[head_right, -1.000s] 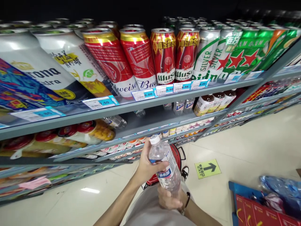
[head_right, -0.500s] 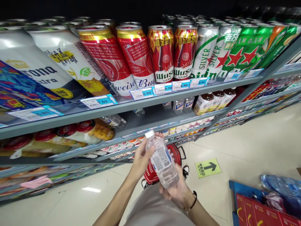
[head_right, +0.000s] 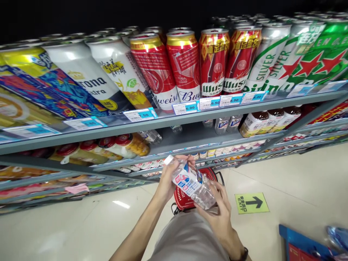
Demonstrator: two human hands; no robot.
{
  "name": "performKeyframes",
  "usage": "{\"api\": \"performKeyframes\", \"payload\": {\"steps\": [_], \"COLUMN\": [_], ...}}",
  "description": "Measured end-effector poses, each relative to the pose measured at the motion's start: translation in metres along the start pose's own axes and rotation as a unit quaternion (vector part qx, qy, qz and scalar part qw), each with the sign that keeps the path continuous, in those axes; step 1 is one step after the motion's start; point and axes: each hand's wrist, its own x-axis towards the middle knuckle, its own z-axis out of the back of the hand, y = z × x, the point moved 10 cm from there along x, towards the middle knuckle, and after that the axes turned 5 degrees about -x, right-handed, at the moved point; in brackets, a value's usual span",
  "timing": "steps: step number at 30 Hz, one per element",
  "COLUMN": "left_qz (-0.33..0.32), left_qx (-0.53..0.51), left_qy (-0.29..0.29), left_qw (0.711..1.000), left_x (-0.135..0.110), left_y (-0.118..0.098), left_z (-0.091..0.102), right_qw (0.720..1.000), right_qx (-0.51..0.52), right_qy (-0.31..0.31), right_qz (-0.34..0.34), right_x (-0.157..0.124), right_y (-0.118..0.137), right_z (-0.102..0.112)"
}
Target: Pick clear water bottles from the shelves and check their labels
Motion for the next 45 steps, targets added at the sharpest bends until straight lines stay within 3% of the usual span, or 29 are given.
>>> {"api": "performKeyframes", "payload": {"steps": [4, 7, 12, 17, 19, 22, 26, 29, 32, 37, 39, 41, 43, 45], "left_qz": [0.044, 0.081, 0.095, 0.136, 0.129, 0.096, 0.058, 0.06, 0.064, 0.073, 0.074, 0.071, 0.07, 0.079], "left_qx": [-0.029, -0.082, -0.141, -0.174, -0.189, -0.19, -0.151, -0.128, -0.118, -0.103, -0.091, -0.085, -0.088, -0.105], "left_qy": [0.027, 0.038, 0.027, -0.092, -0.104, -0.04, 0.078, 0.108, 0.115, 0.089, 0.093, 0.106, 0.116, 0.124], "left_qw": [0.998, 0.993, 0.985, 0.971, 0.968, 0.976, 0.984, 0.984, 0.984, 0.988, 0.989, 0.988, 0.987, 0.984], "left_x": [-0.002, -0.004, 0.0, 0.008, 0.012, 0.017, 0.013, 0.008, 0.008, 0.008, 0.006, 0.004, 0.003, 0.001], "left_y": [0.005, 0.011, 0.011, 0.021, 0.021, 0.013, -0.005, -0.009, -0.008, -0.004, -0.004, -0.006, -0.006, -0.003], "left_z": [-0.004, -0.007, -0.009, 0.011, 0.016, 0.011, -0.004, -0.009, -0.01, -0.002, -0.004, -0.01, -0.018, -0.025], "right_qw": [0.965, 0.94, 0.97, 0.987, 0.989, 0.984, 0.95, 0.915, 0.908, 0.948, 0.975, 0.994, 0.988, 0.96], "right_qx": [-0.172, -0.22, -0.095, -0.039, -0.047, -0.067, -0.119, -0.184, -0.188, -0.124, -0.05, 0.049, 0.145, 0.227], "right_qy": [0.02, 0.049, 0.12, 0.096, 0.094, 0.116, 0.125, 0.084, 0.065, 0.087, 0.079, 0.048, 0.031, 0.049], "right_qz": [0.196, 0.255, 0.191, 0.12, 0.105, 0.115, 0.261, 0.35, 0.368, 0.28, 0.202, 0.082, -0.052, -0.156], "right_x": [-0.003, -0.008, -0.003, 0.012, 0.016, 0.015, -0.005, -0.019, -0.022, -0.015, -0.012, -0.01, -0.013, -0.02], "right_y": [0.018, 0.006, -0.002, 0.015, 0.019, 0.023, 0.054, 0.076, 0.083, 0.057, 0.042, 0.022, 0.001, -0.013], "right_z": [0.009, 0.011, -0.003, -0.01, -0.008, -0.004, -0.001, 0.002, 0.005, 0.007, 0.007, 0.006, -0.002, -0.017]}}
